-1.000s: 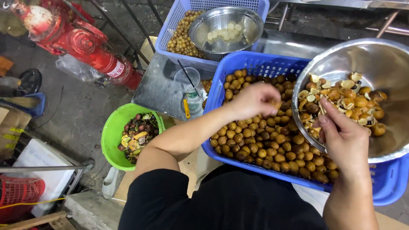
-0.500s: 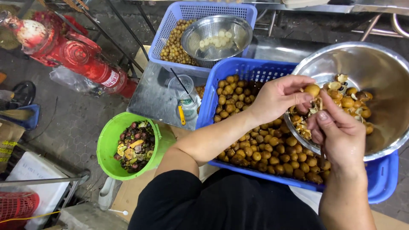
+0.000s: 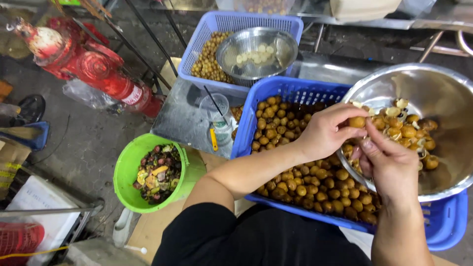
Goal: The person is peeling and pitting longan fruit by hand, placing the fruit into a blue basket and the peels/pits into a metal bowl.
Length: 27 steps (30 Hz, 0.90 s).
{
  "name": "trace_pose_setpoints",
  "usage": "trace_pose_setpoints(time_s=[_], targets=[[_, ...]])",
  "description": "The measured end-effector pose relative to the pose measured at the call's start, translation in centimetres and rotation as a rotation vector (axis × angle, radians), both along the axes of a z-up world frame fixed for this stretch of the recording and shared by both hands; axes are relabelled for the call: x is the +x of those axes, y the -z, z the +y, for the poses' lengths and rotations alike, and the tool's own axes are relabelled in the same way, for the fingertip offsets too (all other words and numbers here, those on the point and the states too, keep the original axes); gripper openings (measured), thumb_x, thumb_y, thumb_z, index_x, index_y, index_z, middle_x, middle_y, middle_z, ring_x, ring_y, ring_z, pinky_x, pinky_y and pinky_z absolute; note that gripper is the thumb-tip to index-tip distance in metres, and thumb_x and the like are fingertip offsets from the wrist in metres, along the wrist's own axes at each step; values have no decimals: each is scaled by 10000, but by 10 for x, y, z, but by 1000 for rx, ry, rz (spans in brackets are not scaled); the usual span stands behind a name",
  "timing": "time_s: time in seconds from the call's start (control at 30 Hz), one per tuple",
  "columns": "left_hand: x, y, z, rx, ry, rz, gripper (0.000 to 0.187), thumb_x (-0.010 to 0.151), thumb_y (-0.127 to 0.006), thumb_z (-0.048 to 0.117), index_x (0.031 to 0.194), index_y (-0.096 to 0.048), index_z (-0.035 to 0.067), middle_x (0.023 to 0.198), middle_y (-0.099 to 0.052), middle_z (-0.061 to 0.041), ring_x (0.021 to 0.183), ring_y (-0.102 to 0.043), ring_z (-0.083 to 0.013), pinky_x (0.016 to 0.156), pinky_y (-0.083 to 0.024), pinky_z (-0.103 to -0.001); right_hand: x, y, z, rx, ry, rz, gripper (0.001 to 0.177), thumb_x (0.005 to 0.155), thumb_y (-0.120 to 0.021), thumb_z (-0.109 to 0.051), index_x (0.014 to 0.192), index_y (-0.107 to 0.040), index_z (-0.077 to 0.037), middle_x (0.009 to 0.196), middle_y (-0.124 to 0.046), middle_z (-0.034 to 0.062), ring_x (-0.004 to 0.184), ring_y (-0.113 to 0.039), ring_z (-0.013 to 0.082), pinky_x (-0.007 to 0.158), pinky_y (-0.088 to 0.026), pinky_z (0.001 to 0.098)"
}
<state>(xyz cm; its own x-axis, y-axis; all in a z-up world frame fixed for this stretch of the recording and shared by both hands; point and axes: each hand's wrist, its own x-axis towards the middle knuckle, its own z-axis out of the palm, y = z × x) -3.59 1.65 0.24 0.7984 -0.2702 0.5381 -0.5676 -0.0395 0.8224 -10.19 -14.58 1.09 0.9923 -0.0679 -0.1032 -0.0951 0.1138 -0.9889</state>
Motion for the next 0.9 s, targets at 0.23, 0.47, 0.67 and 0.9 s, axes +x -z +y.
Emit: trace_pose_setpoints(time_s=[0.23,0.47,0.67,0.9], targets=[[-6,14,-32,-15,-132,-84,333,1023,-705,81,1337,-604,127,1267,-683,-38,1138,-701,-139,1001,-607,-239,-3,-2,2,367,115,-85,395,1095,-570,-3,1482,-627,-55,812,-628,86,562,-466,106,473,-356,231],[33,37,-36,-454,503,558,330,1064,-661,68,1386,-595,94,1413,-600,-28,1301,-601,-175,1157,-539,-363,-1,13,-38,258,282,14,420,1119,-523,10,1527,-608,-34,825,-619,65,566,-477,97,490,-370,230],[56,45,-25,-779,688,742,190,1008,-719,-10,1197,-705,6,1123,-735,-104,1014,-720,-249,905,-597,-402,-10,21,-62,-379,271,-173,481,1067,-549,75,1540,-480,24,903,-632,-8,703,-570,30,593,-441,185],[53,24,-15,-584,732,614,107,1009,-733,45,1090,-728,-24,1035,-750,-130,963,-687,-244,863,-558,-363,-20,-30,-41,-256,148,-235,354,1087,-597,21,1434,-614,-43,811,-656,-4,626,-492,20,572,-395,179]])
